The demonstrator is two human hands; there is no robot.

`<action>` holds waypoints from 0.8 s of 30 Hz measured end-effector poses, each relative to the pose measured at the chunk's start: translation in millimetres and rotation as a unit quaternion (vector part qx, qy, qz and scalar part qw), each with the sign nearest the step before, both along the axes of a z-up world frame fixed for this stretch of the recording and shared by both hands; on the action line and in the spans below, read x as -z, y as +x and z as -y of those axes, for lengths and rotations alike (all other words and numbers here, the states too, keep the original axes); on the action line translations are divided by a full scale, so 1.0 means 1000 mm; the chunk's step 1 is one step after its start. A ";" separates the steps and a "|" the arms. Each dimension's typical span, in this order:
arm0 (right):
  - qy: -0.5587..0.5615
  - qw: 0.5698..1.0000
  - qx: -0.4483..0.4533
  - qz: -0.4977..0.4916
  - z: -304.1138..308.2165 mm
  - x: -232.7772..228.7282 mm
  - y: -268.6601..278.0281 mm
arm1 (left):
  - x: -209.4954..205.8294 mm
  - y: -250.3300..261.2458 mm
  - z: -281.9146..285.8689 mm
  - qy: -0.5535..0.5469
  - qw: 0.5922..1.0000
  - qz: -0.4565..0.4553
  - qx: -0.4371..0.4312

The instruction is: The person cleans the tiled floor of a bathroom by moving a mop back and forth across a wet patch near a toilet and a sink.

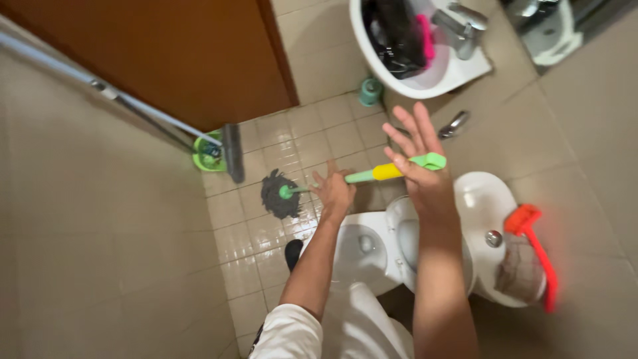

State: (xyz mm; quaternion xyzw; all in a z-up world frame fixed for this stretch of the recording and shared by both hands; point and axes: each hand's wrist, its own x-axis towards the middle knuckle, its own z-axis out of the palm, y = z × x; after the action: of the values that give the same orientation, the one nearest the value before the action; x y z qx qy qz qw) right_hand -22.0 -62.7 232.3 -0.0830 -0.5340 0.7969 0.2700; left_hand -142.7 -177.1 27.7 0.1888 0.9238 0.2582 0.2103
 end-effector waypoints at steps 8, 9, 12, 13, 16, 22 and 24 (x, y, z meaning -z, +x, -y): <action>-0.052 0.990 -0.129 0.029 0.090 0.048 -0.063 | 0.036 -0.050 0.130 -0.058 0.993 0.008 -0.107; -0.053 0.989 -0.138 0.029 0.102 0.051 -0.069 | 0.038 -0.054 0.145 -0.059 0.991 0.008 -0.116; -0.054 0.983 -0.173 0.014 0.133 0.055 -0.079 | 0.043 -0.062 0.176 -0.079 0.985 -0.002 -0.156; -0.059 0.980 -0.191 0.007 0.140 0.054 -0.080 | 0.044 -0.063 0.184 -0.081 0.983 -0.009 -0.164; -0.041 0.975 -0.217 0.009 0.147 0.046 -0.078 | 0.047 -0.058 0.191 -0.067 0.978 -0.013 -0.197; 0.055 0.981 -0.184 0.025 0.126 0.007 -0.053 | 0.031 -0.040 0.147 -0.021 0.977 -0.025 -0.212; 0.052 0.985 -0.163 0.014 0.113 -0.007 -0.043 | 0.026 -0.031 0.129 -0.003 0.980 -0.028 -0.195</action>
State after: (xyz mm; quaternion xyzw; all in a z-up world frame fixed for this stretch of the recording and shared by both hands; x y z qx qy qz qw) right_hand -64.9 -175.8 239.4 0.0082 -0.5844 0.8005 0.1326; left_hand -174.0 -306.1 1.9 0.0120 0.9492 0.2861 0.1304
